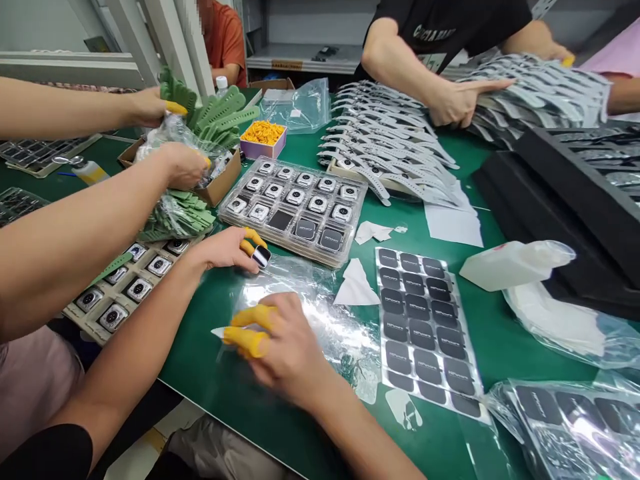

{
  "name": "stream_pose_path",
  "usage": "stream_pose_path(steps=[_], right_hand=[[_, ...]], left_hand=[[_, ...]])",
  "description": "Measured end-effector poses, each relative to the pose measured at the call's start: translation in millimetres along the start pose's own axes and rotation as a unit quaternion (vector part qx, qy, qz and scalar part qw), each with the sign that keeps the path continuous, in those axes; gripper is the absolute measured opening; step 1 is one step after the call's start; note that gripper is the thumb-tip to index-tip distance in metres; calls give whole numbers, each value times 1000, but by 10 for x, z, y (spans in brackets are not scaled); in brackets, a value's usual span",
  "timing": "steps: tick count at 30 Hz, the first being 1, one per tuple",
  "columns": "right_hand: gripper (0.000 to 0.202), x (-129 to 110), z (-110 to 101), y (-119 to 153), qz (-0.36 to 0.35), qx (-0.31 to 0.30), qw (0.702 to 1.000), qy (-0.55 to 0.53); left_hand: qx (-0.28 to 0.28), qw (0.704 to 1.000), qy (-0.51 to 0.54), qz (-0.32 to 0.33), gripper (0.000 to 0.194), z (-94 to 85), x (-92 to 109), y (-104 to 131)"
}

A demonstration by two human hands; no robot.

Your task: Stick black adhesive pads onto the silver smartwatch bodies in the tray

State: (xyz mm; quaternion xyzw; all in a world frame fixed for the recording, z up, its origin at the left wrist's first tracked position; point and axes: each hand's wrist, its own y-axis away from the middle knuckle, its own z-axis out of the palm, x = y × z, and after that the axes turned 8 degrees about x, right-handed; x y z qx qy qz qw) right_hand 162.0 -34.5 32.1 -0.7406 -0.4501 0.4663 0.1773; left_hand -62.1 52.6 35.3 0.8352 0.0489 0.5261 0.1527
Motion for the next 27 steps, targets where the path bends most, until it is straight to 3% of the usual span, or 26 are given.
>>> stream_pose_path(steps=[2,3,5,7,10,14,20,27], right_hand=[[16,59,-223,87,169,88,979,-72],[14,125,-318,130,271,149,946,-98],[24,288,-458,198,423,274,851,-150],[35,424,-527,229,496,351,767,-204],[41,490,-520,213,547,358,710,-262],[42,439,-427,181,577,325,694,-283],[38,448,-347,228,558,322,711,-282],[37,469,-332,251,561,326,706,-284]], left_hand=[[75,992,-70,76,49,58,85,51],[118,981,-96,124,48,117,141,89],[159,961,-112,198,48,300,248,172],[128,963,-96,214,47,536,313,244],[75,977,-99,176,28,839,311,293],[38,979,-117,164,28,976,270,289],[41,980,-112,157,43,963,318,305],[34,982,-100,156,49,971,328,317]])
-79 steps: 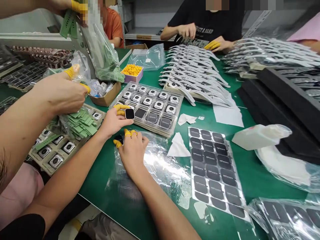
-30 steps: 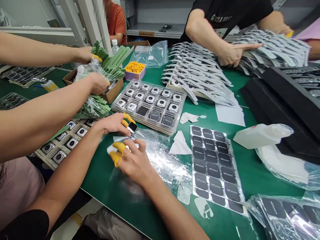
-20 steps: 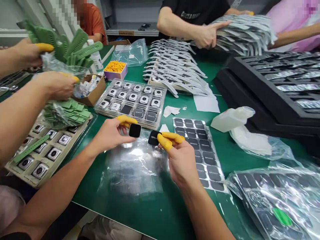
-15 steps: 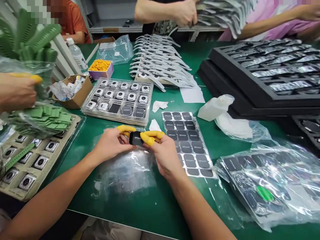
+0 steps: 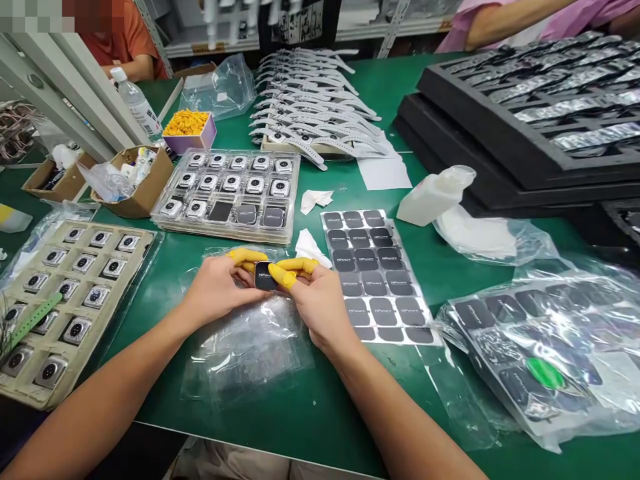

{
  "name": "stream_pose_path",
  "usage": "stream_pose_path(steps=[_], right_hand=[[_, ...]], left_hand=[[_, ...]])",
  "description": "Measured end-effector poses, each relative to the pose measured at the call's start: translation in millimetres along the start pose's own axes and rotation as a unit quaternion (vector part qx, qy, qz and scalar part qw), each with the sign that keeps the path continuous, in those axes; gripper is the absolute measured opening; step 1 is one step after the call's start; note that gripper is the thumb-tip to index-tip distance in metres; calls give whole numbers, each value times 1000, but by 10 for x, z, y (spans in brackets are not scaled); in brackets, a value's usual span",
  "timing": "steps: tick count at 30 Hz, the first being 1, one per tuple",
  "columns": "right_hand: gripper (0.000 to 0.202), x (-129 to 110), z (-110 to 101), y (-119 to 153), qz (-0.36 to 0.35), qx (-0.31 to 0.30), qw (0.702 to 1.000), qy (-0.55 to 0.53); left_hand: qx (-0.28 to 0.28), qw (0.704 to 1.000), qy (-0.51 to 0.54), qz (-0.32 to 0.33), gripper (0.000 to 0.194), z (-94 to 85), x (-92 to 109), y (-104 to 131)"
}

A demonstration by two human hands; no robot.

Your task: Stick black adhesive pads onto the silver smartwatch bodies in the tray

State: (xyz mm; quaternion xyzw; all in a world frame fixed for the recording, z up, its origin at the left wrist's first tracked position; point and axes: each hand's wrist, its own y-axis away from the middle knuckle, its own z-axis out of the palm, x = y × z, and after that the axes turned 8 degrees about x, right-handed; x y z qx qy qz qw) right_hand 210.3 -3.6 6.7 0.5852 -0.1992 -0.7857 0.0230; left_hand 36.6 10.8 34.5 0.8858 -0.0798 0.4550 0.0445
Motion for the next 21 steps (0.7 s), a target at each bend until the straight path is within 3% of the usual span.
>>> stream_pose_path(steps=[21], right_hand=[[37,-17,-4,10,26,3,1000,-11]], left_hand=[[21,999,-12,45,43,24,-28,12]])
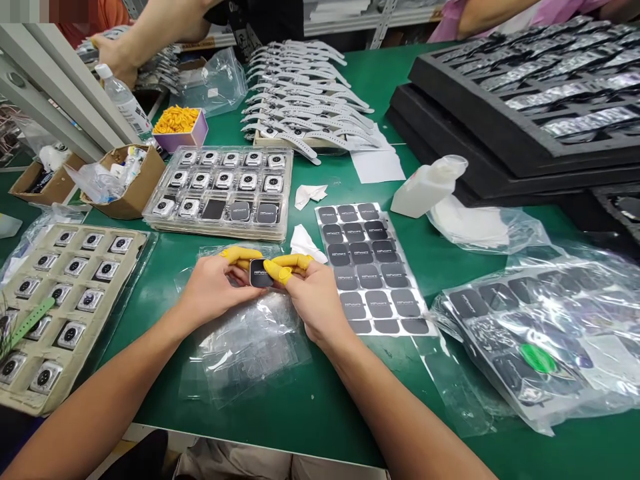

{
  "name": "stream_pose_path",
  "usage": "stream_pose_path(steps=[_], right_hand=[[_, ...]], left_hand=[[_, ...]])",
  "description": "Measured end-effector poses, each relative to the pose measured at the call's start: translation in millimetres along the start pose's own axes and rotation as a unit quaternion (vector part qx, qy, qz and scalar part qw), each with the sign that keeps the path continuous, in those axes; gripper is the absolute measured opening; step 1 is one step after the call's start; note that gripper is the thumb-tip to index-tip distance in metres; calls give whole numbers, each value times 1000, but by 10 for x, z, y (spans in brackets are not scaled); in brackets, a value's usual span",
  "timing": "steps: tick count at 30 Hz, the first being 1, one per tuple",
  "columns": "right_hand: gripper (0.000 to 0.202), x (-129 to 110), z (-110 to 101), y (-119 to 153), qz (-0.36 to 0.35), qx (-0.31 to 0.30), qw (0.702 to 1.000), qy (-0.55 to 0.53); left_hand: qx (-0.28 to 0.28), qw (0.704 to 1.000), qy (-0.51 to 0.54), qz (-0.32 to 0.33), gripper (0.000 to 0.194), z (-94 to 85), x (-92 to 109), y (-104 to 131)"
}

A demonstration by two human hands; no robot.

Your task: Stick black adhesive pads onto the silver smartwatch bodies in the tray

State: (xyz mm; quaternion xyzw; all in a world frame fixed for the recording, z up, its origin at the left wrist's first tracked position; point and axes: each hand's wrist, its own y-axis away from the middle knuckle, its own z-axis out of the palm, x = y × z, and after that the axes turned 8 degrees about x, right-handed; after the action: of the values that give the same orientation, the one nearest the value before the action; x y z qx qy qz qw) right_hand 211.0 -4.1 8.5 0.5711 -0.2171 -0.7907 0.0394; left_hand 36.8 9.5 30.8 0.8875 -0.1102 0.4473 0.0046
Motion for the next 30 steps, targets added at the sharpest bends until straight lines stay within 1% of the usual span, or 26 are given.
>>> stream_pose_path(steps=[3,10,12,15,16,18,19,20,21,23,24,26,27,28,29,30], right_hand=[[38,1,1,-2,2,-2,1000,1],[35,24,-39,7,-51,-27,997,59],[40,16,-60,8,-68,-19,992,104],[57,4,-65,-2,-117,21,978,174],[63,4,-57,-11,-127,15,975,180],[70,9,-33,-40,-117,-28,979,163],[69,12,-22,-58,-98,-42,983,148],[64,14,-13,-77,-79,-36,987,133],[58,14,-8,-95,-67,-10,991,116],[48,7,-9,-121,-71,49,993,83],[48,2,-13,-128,-85,53,992,80],[54,-2,-21,-135,-108,-1,989,106],[56,2,-26,-141,-107,-28,986,124],[56,9,-33,-152,-100,-36,985,138],[54,19,-43,-170,-94,-20,985,146],[50,29,-55,-193,-95,13,984,150]], left_hand=[[4,1000,4,-3,43,-1,12,3],[0,1000,1,-19,46,-3,23,1],[3,1000,2,-16,45,1,12,-2],[6,1000,4,-21,38,7,-7,-7],[2,1000,10,-24,38,8,-11,-10],[-10,999,30,-32,41,7,-15,-16],[-17,998,46,-35,45,6,-17,-19],[-25,997,63,-40,50,5,-19,-24],[-33,995,77,-47,53,5,-24,-28],[-39,993,91,-64,54,9,-39,-36],[-39,992,94,-70,53,15,-48,-36],[-35,993,91,-69,49,32,-61,-28],[-33,994,88,-61,48,39,-62,-19],[-35,994,87,-52,49,41,-57,-10],[-38,994,89,-44,50,32,-47,-4],[-39,995,89,-37,52,8,-34,-6]])
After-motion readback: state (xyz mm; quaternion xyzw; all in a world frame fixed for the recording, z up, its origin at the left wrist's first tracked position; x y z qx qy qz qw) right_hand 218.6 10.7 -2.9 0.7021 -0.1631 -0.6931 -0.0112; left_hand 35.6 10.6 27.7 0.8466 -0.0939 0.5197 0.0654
